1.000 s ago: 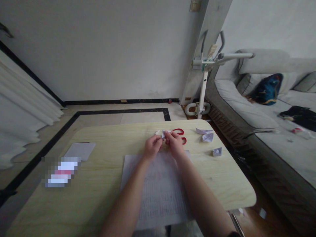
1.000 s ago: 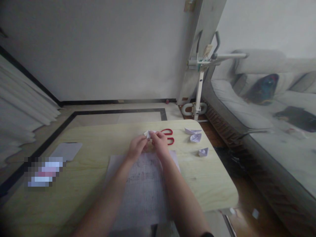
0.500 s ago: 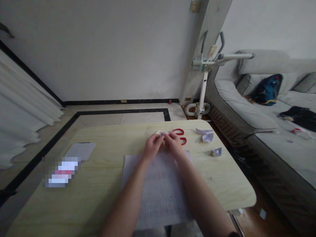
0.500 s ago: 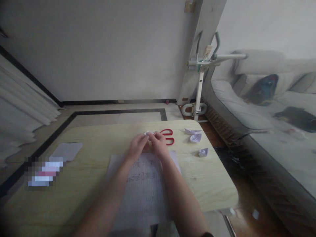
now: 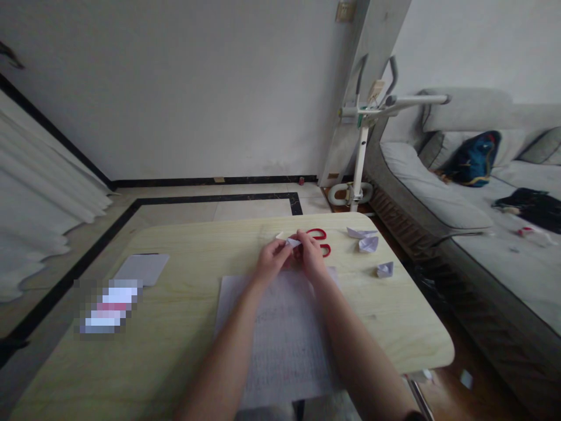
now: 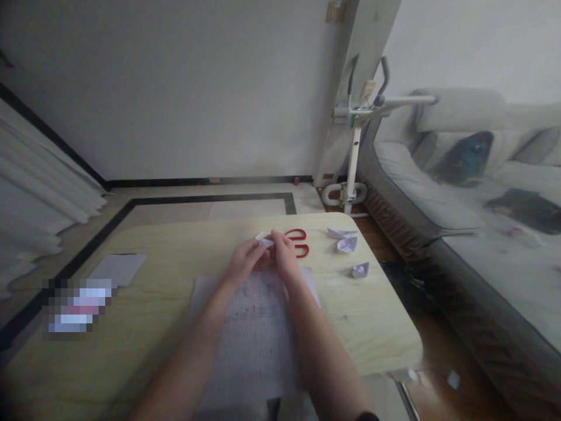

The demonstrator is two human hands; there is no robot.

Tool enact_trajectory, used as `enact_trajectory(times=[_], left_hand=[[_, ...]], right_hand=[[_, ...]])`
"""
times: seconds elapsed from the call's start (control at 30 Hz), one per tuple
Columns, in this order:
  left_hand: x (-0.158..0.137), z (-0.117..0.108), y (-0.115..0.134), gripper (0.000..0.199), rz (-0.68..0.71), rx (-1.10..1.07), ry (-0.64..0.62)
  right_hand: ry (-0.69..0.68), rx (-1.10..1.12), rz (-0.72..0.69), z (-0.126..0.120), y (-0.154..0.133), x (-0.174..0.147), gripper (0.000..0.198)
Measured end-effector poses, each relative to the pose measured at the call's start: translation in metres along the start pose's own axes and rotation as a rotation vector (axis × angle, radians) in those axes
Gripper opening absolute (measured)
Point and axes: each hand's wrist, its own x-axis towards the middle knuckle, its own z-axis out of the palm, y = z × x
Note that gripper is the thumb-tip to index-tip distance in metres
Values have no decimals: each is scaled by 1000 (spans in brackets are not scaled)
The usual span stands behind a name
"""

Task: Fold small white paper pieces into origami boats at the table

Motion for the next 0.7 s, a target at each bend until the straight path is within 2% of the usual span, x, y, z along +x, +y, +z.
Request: enact_trajectory(times=[0.1,0.3,0.7], left_hand=[[1,-1,2,33,-25,-15,18],[1,-2,6,31,-31,-28,24],[0,-2,9,31,-44,-18,3]], right_hand=[[-28,-21,-16,3,-4,-3,28],[-55,-81,-25,1,-2,-2,39],[-54,-104,-33,0,2,-1,42]])
